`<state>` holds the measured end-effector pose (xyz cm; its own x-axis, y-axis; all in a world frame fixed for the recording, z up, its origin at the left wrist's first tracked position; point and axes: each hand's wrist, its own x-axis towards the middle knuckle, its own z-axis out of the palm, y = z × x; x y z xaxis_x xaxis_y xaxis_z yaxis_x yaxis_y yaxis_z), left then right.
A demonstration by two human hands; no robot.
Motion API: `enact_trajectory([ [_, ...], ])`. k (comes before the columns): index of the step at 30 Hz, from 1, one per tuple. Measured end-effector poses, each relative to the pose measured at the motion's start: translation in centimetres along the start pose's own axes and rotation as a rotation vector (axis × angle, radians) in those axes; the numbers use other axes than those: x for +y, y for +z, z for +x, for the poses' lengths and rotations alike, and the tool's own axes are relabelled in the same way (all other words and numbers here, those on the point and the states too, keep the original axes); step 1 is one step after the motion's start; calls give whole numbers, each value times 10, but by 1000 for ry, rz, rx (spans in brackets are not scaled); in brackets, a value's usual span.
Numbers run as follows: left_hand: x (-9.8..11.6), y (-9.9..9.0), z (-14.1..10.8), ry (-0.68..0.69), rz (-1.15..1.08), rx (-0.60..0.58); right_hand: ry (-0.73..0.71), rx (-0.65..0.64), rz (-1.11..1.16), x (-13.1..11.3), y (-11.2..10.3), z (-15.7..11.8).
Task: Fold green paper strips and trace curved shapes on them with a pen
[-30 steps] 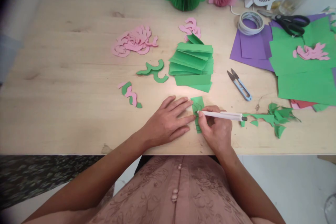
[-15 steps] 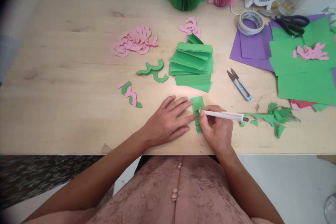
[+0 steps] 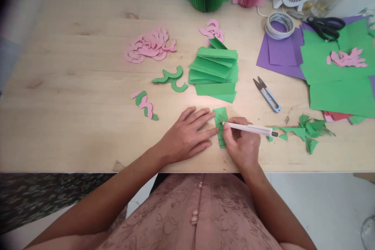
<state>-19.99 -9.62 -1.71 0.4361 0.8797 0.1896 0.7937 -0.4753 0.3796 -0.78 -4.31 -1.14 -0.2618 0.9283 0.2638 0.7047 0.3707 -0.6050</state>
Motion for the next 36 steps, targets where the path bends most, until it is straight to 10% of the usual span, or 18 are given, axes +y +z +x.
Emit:
enact_trajectory([
  [36,0,2,0,6,-2,13,-5,5,33,1,-1,0],
])
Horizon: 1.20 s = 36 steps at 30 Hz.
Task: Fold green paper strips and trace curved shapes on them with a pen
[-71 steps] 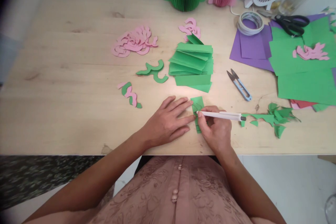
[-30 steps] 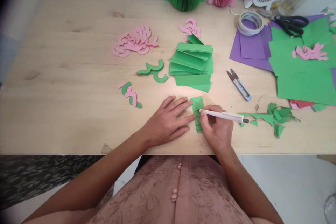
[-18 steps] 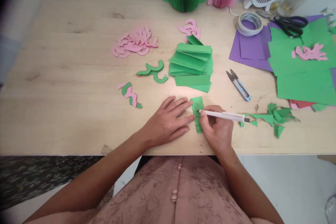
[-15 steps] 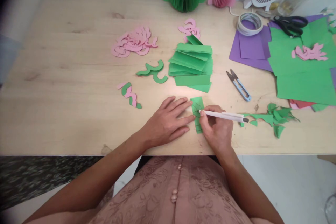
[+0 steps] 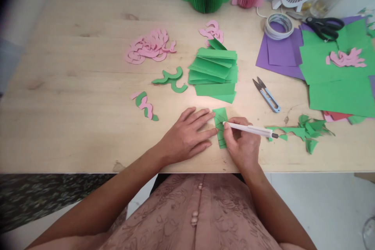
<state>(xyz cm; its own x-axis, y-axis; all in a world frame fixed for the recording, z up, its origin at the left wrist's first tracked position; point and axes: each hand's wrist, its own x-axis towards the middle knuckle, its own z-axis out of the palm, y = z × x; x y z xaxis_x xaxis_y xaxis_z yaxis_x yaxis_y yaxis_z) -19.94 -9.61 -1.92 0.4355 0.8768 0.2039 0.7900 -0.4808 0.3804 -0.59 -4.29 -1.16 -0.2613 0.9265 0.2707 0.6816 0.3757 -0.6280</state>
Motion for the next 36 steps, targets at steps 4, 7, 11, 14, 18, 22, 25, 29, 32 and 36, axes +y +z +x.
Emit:
enact_trajectory([
  [4,0,0,0,-1,1,1,4,4,13,-1,-1,0],
  [7,0,-1,0,1,4,2,-14,2,-14,-2,-1,1],
  [11,0,0,0,2,6,0,-30,-3,-27,-1,1,1],
  [14,0,0,0,1,4,-2,-25,-5,-12,1,1,0],
  [18,0,0,0,-2,1,1,-30,2,-18,1,1,0],
  [22,0,0,0,-2,3,4,-34,9,-4,0,0,0],
  [25,0,0,0,-2,1,1,-29,8,2,0,0,0],
  [29,0,-1,0,-7,-5,-8,-21,-9,-12,-1,0,0],
  [32,1,-1,0,-9,-7,-12,-2,-14,-16,-1,0,1],
  [36,1,-1,0,-8,-8,-9,16,-11,8,-1,0,0],
])
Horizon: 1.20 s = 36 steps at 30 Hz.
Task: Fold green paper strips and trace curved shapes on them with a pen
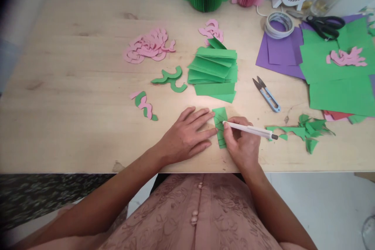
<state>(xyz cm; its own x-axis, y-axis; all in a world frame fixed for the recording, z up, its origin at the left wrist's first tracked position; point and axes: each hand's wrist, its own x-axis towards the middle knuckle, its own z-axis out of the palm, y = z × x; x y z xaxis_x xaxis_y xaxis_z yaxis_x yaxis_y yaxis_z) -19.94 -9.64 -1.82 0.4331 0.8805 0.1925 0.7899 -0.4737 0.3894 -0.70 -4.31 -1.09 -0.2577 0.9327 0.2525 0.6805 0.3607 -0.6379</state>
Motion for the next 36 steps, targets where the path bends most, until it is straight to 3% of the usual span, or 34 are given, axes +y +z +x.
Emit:
enact_trajectory([
  [17,-1,2,0,11,2,21,84,34,143,-3,-4,0],
  [27,0,2,-1,7,11,22,-287,-8,-105,-13,-19,-11],
  [30,0,2,-1,8,8,20,-333,-23,-110,-15,-21,-13],
  [36,0,2,0,9,7,24,-156,-146,-55,-19,-28,-9],
])
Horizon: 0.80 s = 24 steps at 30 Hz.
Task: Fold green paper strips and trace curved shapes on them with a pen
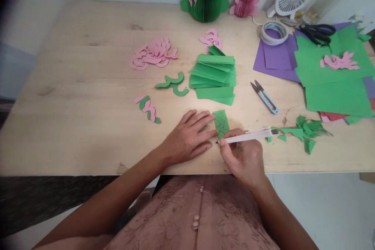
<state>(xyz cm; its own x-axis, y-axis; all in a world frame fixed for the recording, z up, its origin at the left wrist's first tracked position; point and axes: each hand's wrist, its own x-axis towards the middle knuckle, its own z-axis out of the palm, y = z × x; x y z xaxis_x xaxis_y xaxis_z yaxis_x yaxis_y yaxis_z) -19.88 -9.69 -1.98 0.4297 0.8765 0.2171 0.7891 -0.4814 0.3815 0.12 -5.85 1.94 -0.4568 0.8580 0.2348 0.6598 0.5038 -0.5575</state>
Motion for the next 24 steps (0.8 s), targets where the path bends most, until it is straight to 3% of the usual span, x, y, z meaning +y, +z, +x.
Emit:
enact_trajectory([
  [6,0,1,-1,4,2,3,152,107,80,3,-1,12],
  [16,0,0,0,0,0,1,144,80,206,13,24,19],
  [24,0,0,0,-2,-1,13,129,96,217,21,28,13],
])
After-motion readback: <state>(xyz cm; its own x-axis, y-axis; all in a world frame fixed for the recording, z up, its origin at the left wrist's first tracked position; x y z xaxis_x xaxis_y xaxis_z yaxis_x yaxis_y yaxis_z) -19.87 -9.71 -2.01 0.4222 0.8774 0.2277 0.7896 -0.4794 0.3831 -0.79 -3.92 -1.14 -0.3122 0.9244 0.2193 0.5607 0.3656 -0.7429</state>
